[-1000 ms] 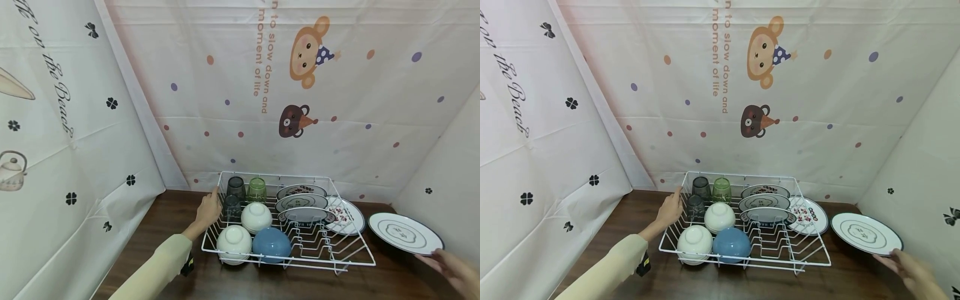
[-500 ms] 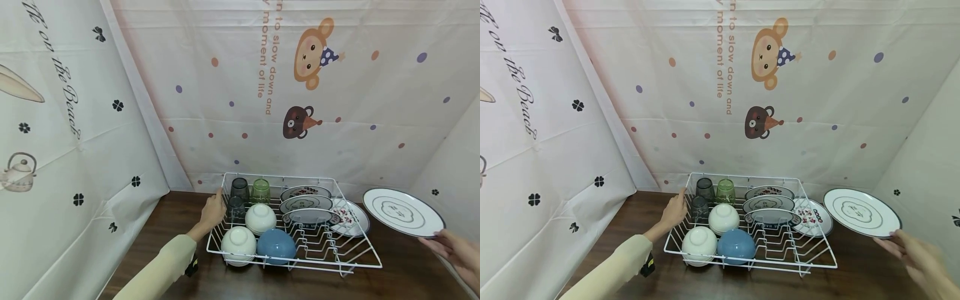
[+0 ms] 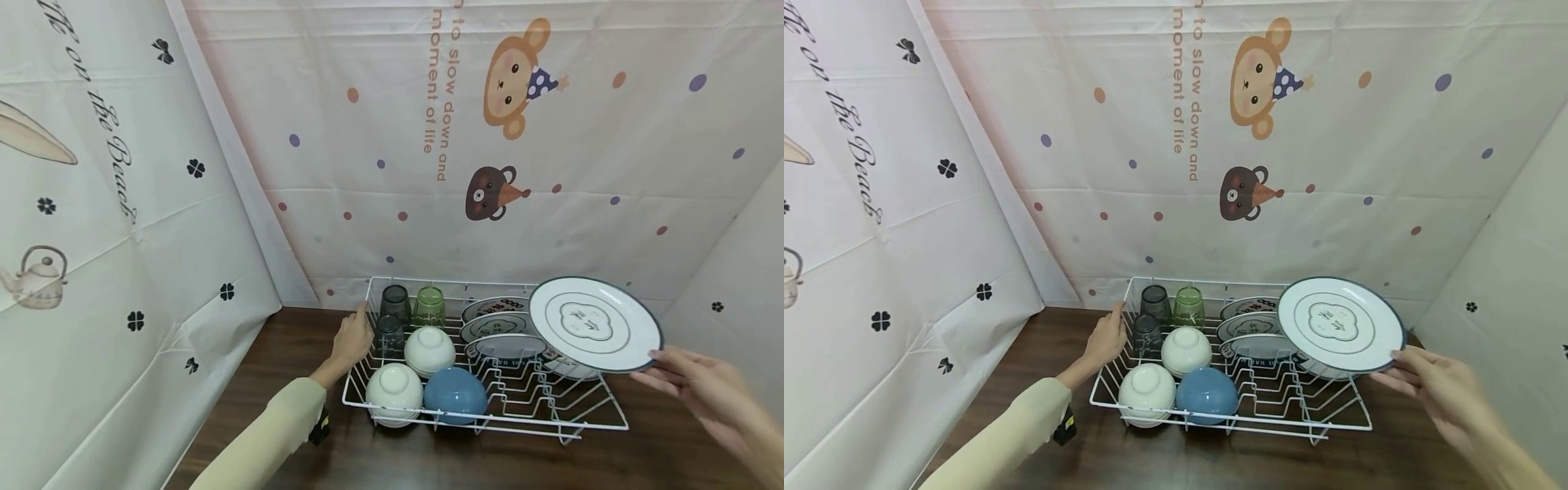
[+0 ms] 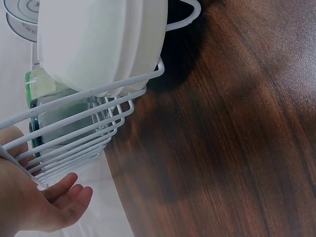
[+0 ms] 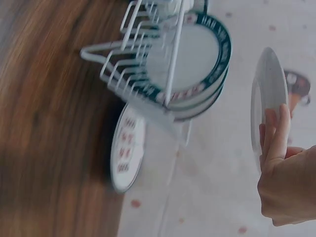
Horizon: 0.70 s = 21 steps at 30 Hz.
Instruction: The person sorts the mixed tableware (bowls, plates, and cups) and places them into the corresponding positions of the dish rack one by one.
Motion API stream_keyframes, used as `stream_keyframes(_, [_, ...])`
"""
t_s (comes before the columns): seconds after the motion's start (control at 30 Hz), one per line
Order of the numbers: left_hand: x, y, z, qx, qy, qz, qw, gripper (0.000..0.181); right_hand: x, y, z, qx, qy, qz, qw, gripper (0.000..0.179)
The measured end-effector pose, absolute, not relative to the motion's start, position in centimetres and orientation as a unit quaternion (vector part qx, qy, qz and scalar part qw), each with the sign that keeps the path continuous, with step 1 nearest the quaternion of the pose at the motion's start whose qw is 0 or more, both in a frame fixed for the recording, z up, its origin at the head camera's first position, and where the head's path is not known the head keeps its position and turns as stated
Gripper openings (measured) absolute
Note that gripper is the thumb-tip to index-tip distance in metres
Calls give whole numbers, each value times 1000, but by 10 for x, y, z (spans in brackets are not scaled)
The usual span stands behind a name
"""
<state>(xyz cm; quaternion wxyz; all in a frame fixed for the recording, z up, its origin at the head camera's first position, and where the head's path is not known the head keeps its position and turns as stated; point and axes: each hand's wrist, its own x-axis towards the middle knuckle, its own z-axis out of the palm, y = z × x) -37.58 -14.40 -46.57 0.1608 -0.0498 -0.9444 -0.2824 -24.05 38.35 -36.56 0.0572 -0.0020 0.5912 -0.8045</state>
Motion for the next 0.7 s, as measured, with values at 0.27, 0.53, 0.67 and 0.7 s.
stream_keyframes(0.27, [-373,-148,-466,-47,-945,-281,161,48,-236,345,-366,-10,635,-769,80,16])
stream_keyframes(0.53, [-381,-148,-456,-76,-949,-263,153,51,-239,316,-369,-12,646,-756,109,45])
stream_keyframes(0.67, [-381,-144,-433,-97,-943,-283,145,48,-237,309,-371,-29,640,-756,132,23])
stream_keyframes(0.7, [-377,-143,-422,-106,-938,-293,149,48,-237,308,-370,-40,634,-760,142,19])
